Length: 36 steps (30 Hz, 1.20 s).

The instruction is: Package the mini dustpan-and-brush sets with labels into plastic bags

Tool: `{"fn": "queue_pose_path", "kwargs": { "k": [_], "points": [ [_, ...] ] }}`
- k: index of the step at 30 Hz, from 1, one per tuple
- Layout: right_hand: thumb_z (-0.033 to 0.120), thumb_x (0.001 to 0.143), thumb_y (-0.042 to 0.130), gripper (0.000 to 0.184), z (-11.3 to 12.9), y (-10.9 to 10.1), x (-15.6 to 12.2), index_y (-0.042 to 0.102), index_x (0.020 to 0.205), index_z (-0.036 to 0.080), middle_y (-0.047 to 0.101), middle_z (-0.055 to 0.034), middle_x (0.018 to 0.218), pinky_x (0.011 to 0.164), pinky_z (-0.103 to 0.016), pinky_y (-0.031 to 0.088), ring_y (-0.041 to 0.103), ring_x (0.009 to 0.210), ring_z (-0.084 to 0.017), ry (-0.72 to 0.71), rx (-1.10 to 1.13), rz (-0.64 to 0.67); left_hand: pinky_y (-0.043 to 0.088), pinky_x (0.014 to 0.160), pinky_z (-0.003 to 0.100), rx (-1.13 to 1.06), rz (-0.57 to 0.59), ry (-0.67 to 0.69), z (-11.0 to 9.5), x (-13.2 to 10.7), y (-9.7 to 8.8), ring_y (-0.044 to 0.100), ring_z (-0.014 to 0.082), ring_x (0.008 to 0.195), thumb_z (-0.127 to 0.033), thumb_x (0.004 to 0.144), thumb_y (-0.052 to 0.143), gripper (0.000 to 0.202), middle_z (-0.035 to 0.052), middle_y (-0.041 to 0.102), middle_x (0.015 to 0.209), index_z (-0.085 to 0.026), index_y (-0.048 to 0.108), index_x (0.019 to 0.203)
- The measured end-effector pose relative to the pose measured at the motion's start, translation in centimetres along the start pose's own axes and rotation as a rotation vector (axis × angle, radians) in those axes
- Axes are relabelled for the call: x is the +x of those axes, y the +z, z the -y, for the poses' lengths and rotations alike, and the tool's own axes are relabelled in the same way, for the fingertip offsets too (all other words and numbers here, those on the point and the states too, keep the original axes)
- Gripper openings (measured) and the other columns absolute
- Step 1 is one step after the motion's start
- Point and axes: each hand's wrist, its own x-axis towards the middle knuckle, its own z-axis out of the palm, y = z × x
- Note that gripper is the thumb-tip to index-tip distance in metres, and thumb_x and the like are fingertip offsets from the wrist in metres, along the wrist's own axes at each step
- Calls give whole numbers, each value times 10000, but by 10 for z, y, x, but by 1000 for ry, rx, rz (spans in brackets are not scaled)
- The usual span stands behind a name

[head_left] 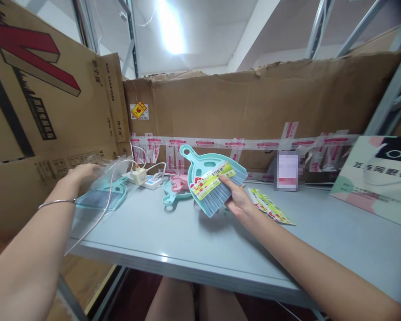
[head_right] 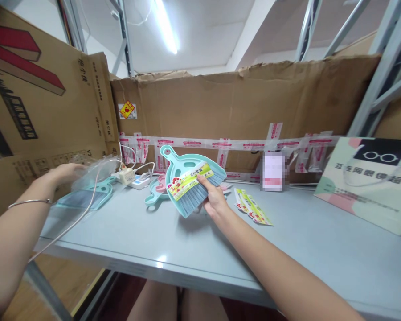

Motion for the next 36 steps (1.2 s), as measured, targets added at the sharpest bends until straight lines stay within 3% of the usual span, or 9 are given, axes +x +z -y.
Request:
{"fn": "queue_pose_path", "kwargs": {
  "k": [3, 8, 11, 15, 18, 22, 26, 30, 36],
  "points": [
    [115, 621, 743, 293, 1, -1, 1, 646, 885, 196, 733, -7, 779, 762, -364, 580, 696, 779, -211, -5, -14, -9, 361, 733, 338, 209, -44, -129, -12, -12, -2, 514, 216, 757, -347, 640, 585, 176, 19, 644, 688, -212, 662, 725],
    [107, 638, 723, 277, 9, -2, 4, 642, 888, 196, 732, -4, 790, 760, -370, 581, 694, 773, -205, -20, -3, -28, 328, 749, 359, 411, -416, 55, -40, -17, -26, 429, 229, 895, -374, 851, 379, 316, 94, 614, 997, -155, 606, 828],
    [93, 645, 713, 277, 11, -2, 6, 642, 891, 197, 732, 3, 780, 749, -365, 584, 693, 755, -196, -37, 26, -31, 325, 691, 306, 439, -262, 150, -54, -12, -28, 455, 199, 817, -406, 859, 395, 326, 90, 618, 917, -146, 586, 816],
    [99, 636, 725, 277, 13, -4, 8, 644, 884, 192, 734, -7, 790, 748, -363, 584, 695, 755, -200, -32, 25, -26, 327, 598, 239, 199, 50, 79, -56, -1, -17, 498, 173, 724, -523, 753, 537, 365, 33, 640, 770, -168, 622, 772],
    [97, 647, 718, 252, 14, -5, 8, 646, 872, 184, 733, -11, 783, 754, -362, 583, 694, 743, -197, -35, 23, -17, 355, 604, 218, 52, 162, 43, -47, 6, -16, 532, 163, 712, -496, 715, 582, 341, -7, 661, 686, -172, 672, 772],
    [104, 664, 713, 241, 16, -6, 9, 647, 884, 178, 732, -16, 774, 749, -362, 582, 693, 738, -196, -12, 3, -24, 388, 664, 206, 79, 123, 34, -43, 8, -33, 549, 155, 746, -355, 677, 617, 209, -31, 713, 750, -190, 705, 770],
    [136, 660, 727, 279, 18, -8, 11, 642, 920, 188, 734, -22, 802, 737, -373, 583, 694, 759, -204, -1, -22, -2, 403, 691, 270, 323, -120, -3, -68, -4, -51, 550, 183, 788, -358, 772, 489, 316, 15, 691, 986, -227, 685, 983],
    [167, 672, 719, 302, 26, -12, 14, 633, 960, 197, 735, -21, 815, 735, -403, 579, 693, 770, -211, -1, -33, -4, 384, 856, 308, 299, -320, 443, -107, -25, -48, 543, 184, 934, -281, 861, 356, 332, 66, 679, 1012, -171, 666, 905],
    [148, 688, 692, 237, 45, -24, 27, 630, 914, 189, 735, -32, 862, 756, -380, 575, 689, 836, -205, -68, -30, -1, 336, 923, 372, 54, -186, 799, -141, -57, 18, 557, 215, 979, -234, 849, 369, 305, 63, 695, 931, -218, 639, 708]
  ]
}}
